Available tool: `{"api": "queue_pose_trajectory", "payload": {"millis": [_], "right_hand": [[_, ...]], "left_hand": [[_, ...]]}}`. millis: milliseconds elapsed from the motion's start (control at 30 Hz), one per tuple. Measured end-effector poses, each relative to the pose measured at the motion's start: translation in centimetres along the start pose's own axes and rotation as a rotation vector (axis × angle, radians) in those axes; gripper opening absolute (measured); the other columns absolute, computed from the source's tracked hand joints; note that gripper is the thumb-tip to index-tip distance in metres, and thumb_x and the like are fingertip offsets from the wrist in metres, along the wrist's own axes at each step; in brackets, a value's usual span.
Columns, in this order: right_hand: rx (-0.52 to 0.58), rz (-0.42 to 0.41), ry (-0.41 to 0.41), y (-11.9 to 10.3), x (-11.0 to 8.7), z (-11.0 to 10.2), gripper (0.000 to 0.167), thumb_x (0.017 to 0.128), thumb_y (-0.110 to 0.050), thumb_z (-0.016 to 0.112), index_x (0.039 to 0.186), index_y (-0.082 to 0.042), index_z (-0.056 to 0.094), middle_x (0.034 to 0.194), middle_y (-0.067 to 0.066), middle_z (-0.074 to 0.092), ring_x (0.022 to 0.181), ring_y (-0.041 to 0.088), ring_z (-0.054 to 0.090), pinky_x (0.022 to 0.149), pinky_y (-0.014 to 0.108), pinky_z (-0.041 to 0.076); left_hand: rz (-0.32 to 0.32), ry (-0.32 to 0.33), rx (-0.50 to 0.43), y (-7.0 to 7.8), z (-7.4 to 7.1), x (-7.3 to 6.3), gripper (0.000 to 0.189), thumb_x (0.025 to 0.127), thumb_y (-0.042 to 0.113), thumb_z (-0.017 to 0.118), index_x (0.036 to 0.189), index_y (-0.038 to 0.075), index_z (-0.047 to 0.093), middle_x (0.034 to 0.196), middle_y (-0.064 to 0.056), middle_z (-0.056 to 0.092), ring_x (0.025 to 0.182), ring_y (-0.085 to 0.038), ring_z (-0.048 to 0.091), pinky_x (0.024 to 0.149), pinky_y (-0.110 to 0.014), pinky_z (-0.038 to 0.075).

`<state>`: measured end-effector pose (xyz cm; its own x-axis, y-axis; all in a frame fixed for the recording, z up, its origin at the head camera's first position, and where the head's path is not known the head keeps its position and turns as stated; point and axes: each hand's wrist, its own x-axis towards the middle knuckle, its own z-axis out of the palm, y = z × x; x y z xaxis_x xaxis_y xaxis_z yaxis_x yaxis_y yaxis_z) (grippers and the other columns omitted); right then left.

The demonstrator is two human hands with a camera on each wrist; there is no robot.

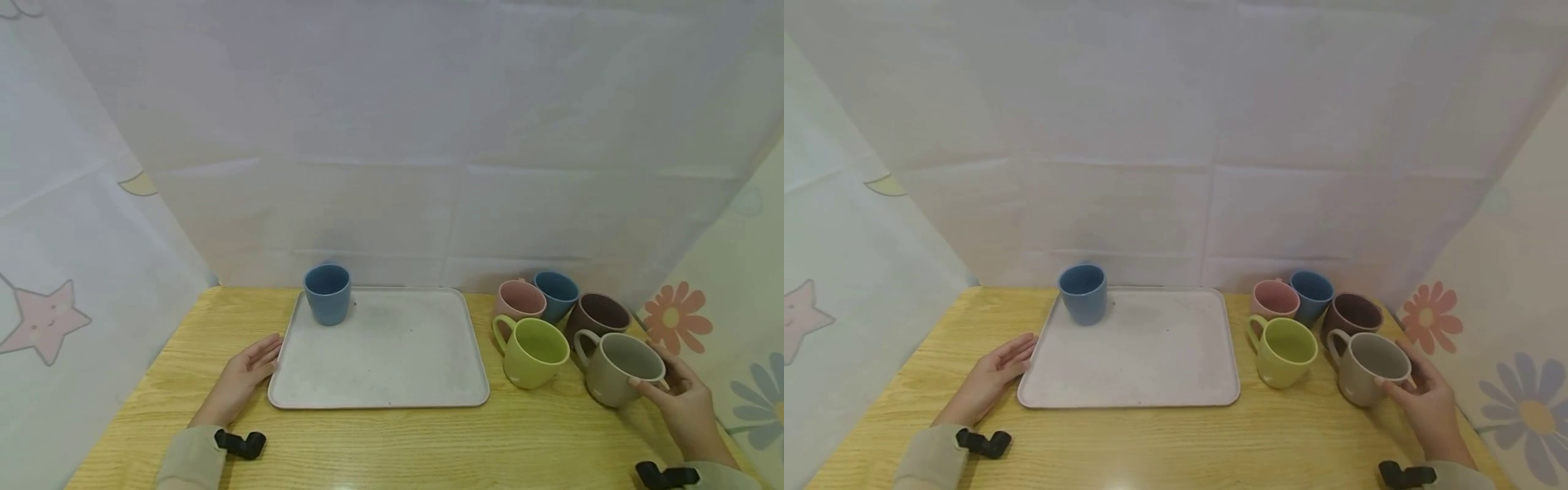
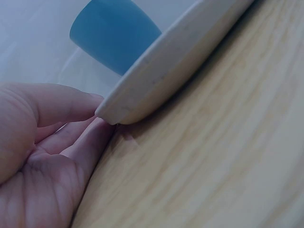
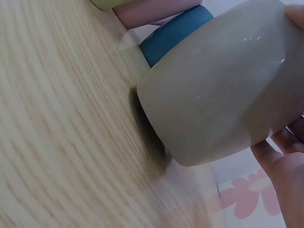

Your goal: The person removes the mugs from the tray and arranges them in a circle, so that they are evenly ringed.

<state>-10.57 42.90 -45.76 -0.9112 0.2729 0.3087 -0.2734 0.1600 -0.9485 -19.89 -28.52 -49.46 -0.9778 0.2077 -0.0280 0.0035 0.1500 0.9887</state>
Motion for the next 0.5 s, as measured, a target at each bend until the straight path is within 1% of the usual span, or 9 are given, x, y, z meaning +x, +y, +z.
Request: {"api": "queue_pose_trajectory", "payload": {"millis": [167,267,367,500], "right_hand": [[-0.024,0.034,0.012,0.26,0.07,0.05,0.071,0.090,0.012,0.069,0.151,-0.020,0.051,0.143,-0.020,0.053,0.115,-0.017,0.052,0.089,0.002,0.044],[-0.018,0.037,0.017,0.40,0.19,0.20,0.071,0.090,0.012,0.069,0.150,-0.021,0.052,0.145,-0.018,0.053,0.116,-0.017,0.052,0.089,0.002,0.044],[0.016,0.012,0.006,0.52,0.35,0.35,0.071,0.089,0.015,0.067,0.150,-0.018,0.052,0.144,-0.016,0.054,0.118,-0.016,0.052,0.092,0.002,0.043],[0.081,-0.022,-0.028,0.79,0.62,0.31,0.071,0.089,0.019,0.063,0.152,-0.012,0.049,0.144,-0.017,0.054,0.121,-0.014,0.052,0.095,0.003,0.042]], "left_hand": [[0.002,-0.002,-0.009,-0.14,0.01,0.06,0.063,0.106,0.009,0.055,0.159,-0.002,0.023,0.163,-0.021,0.028,0.147,-0.031,0.029,0.101,-0.011,0.044],[0.004,-0.003,-0.011,-0.16,0.01,0.05,0.063,0.106,0.009,0.054,0.159,-0.002,0.023,0.163,-0.021,0.028,0.147,-0.031,0.030,0.101,-0.011,0.044],[0.006,-0.001,-0.006,-0.15,0.02,0.02,0.062,0.106,0.008,0.054,0.159,-0.002,0.023,0.163,-0.022,0.028,0.147,-0.029,0.031,0.101,-0.011,0.044],[0.006,0.000,-0.001,-0.04,0.03,-0.01,0.062,0.106,0.009,0.054,0.159,-0.002,0.023,0.163,-0.022,0.027,0.147,-0.029,0.031,0.101,-0.011,0.044]]}}
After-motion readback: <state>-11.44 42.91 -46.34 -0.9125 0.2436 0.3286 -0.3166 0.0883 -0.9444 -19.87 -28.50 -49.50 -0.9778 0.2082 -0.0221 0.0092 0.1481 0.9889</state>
